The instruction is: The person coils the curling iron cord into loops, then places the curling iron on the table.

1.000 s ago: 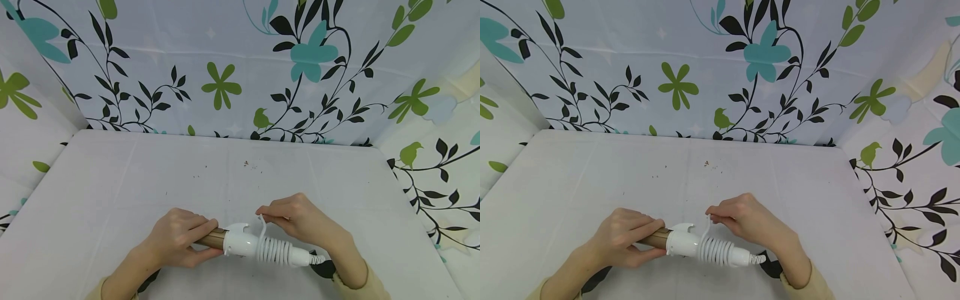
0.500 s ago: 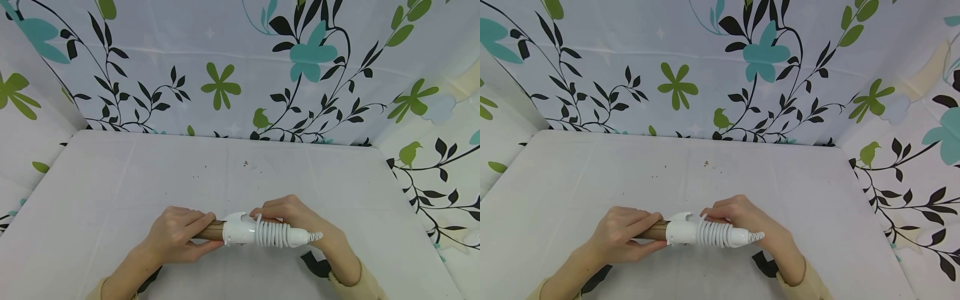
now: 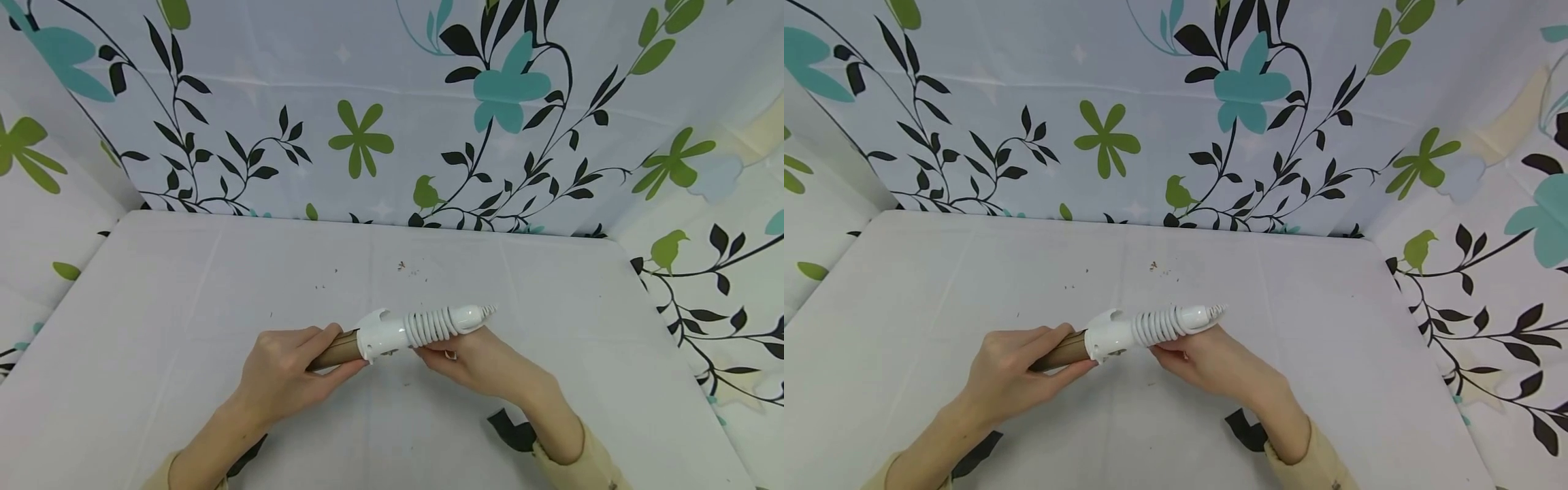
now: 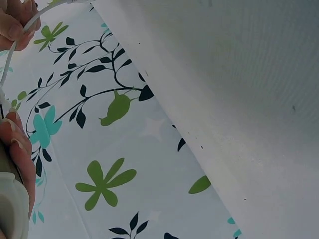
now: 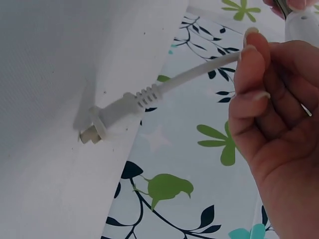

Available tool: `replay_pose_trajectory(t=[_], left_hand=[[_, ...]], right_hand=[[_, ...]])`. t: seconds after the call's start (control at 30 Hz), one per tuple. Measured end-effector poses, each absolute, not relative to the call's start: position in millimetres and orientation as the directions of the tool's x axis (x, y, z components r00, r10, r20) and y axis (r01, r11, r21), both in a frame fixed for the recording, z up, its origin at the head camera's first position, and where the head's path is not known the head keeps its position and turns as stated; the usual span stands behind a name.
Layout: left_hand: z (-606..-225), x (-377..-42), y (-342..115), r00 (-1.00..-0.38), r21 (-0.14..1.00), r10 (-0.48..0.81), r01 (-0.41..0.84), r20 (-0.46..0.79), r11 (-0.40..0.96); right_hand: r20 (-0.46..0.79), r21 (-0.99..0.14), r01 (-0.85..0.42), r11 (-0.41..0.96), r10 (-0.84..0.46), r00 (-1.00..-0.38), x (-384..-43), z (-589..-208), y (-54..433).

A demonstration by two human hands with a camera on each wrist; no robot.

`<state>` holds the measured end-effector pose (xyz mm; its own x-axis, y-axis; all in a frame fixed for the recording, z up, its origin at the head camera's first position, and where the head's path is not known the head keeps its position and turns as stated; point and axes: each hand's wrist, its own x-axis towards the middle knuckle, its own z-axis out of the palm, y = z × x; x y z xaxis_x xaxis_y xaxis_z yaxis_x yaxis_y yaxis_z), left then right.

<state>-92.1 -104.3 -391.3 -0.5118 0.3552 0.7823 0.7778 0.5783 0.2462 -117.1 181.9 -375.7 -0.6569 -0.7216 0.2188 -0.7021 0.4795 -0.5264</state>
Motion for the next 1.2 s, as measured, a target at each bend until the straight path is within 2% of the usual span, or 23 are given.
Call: replay_pose_trajectory(t=[0.27, 0.5, 0.73, 1.0, 1.2], left_hand=[[-394, -93, -104, -0.603, 0.299, 0.287, 0.685, 0.744, 0.664], [-393, -93, -107, -0.650, 0.344, 0.251, 0.643, 0.717, 0.684], [-389, -95, -111, -0.664, 0.349, 0.209, 0.603, 0.718, 0.717], [-389, -96, -111, -0.683, 0.371, 0.180, 0.577, 0.708, 0.728], [-386, -95, -112, -0.716, 0.434, 0.135, 0.550, 0.685, 0.713]], right_hand=[[0.345, -0.455, -0.745, 0.487, -0.675, -0.652, -122, -384, 175], [0.344, -0.409, -0.743, 0.530, -0.664, -0.664, -122, -386, 172], [0.300, -0.385, -0.724, 0.572, -0.665, -0.684, -122, -388, 171], [0.332, -0.385, -0.744, 0.546, -0.671, -0.663, -122, -389, 169], [0.357, -0.396, -0.731, 0.556, -0.640, -0.680, -123, -392, 167]])
